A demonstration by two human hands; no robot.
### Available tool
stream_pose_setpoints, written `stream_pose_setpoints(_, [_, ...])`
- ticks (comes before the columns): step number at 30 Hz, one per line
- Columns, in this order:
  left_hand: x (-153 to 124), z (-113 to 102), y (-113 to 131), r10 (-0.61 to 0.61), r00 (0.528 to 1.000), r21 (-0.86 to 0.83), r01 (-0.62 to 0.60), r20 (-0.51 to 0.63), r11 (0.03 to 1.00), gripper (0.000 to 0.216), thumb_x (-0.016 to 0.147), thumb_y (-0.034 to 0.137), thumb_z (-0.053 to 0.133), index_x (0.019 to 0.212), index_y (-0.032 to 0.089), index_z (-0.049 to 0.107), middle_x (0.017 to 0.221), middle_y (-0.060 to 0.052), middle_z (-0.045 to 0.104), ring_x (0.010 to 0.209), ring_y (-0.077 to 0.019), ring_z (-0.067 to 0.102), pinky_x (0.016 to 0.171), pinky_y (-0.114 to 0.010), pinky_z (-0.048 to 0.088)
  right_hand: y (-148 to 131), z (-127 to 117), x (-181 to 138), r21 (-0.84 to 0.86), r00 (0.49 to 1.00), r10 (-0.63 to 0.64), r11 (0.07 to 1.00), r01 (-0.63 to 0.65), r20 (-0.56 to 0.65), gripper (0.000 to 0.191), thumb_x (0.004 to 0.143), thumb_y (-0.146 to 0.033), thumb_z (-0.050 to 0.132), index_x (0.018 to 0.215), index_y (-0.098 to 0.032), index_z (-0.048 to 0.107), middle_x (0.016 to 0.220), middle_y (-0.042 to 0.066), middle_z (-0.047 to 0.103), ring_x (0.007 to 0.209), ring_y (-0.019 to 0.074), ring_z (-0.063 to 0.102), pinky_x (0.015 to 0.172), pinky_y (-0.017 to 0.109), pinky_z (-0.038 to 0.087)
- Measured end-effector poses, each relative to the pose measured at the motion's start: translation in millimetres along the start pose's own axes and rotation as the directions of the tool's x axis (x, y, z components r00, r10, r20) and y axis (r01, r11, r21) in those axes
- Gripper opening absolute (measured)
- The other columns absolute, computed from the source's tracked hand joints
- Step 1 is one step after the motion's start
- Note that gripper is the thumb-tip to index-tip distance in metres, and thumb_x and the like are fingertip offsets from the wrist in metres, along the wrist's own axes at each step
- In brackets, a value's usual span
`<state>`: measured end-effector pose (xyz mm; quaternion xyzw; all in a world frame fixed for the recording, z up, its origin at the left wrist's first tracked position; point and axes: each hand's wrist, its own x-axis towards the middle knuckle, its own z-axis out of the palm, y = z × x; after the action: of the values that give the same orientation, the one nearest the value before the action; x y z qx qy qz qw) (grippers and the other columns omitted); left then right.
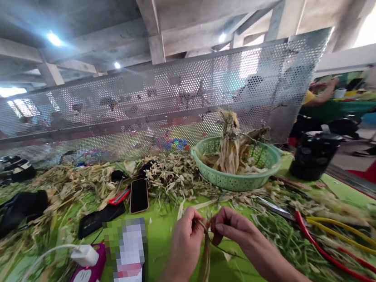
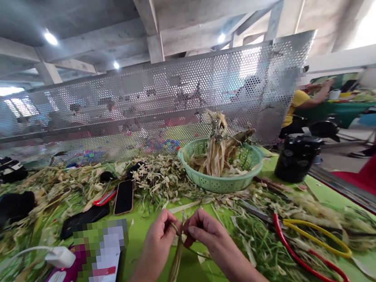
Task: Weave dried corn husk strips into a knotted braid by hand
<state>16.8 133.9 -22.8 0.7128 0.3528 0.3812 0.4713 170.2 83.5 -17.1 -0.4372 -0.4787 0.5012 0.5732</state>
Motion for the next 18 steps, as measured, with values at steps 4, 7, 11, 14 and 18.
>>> stream_pose_setpoints(4, [1.5,-2.6,-5.6,-0.022,1.000,0.000,0.022,-0.001,1.000,0.020,0.089,0.037,0.049,0.079,0.020,0.051,0.072,0.002,0.053,0.067,-0.0130,0.048,0.061,-0.023,0.036,-1.7,-1.4,0.0,-0.082,1.000,-0.021,0.996,0.020,-0.010,0.021,0.080,-0.036,0.064,0.073,-0.018,0.056,0.065,-0.001,0.057,0.061,0.0144,0.053,0.065,0.028,0.042])
stream_pose_setpoints(7, [3.0,-2.5,-8.8,-0.044,0.998,-0.066,0.048,0.052,0.997,0.021,0.088,0.039,0.052,0.082,0.019,0.053,0.073,0.001,0.054,0.065,-0.0125,0.048,0.058,-0.023,0.036,0.2,-4.9,1.3,-0.187,0.998,-0.047,0.982,0.041,-0.031,0.024,0.081,-0.041,0.063,0.076,-0.018,0.057,0.070,-0.001,0.055,0.062,0.0141,0.052,0.060,0.026,0.042])
stream_pose_setpoints(11, [4.2,-0.5,-7.9,-0.022,0.995,-0.122,0.034,0.100,0.992,0.015,0.083,0.032,0.059,0.087,0.017,0.059,0.078,-0.002,0.060,0.071,-0.0143,0.053,0.064,-0.023,0.040,4.0,-9.7,3.5,-0.356,0.989,-0.114,0.932,0.073,-0.097,0.022,0.081,-0.040,0.062,0.075,-0.019,0.058,0.069,-0.001,0.051,0.062,0.0134,0.047,0.055,0.024,0.038])
stream_pose_setpoints(14, [4.3,1.2,-5.4,-0.011,0.995,-0.082,0.020,0.098,0.996,0.009,0.080,0.024,0.061,0.086,0.017,0.062,0.081,-0.003,0.063,0.075,-0.0164,0.056,0.067,-0.025,0.041,5.2,-10.9,4.0,-0.414,0.984,-0.102,0.910,0.032,-0.147,0.021,0.081,-0.039,0.060,0.074,-0.019,0.057,0.068,-0.001,0.050,0.060,0.0135,0.045,0.053,0.023,0.037])
stream_pose_setpoints(18, [3.6,2.2,-2.3,-0.006,0.996,-0.020,0.008,0.089,1.000,0.006,0.080,0.019,0.059,0.083,0.017,0.064,0.080,-0.003,0.064,0.075,-0.0169,0.056,0.068,-0.026,0.041,2.6,-9.2,2.8,-0.463,0.980,-0.114,0.886,0.027,-0.161,0.019,0.079,-0.037,0.059,0.072,-0.020,0.057,0.067,-0.001,0.049,0.061,0.0142,0.045,0.053,0.023,0.037])
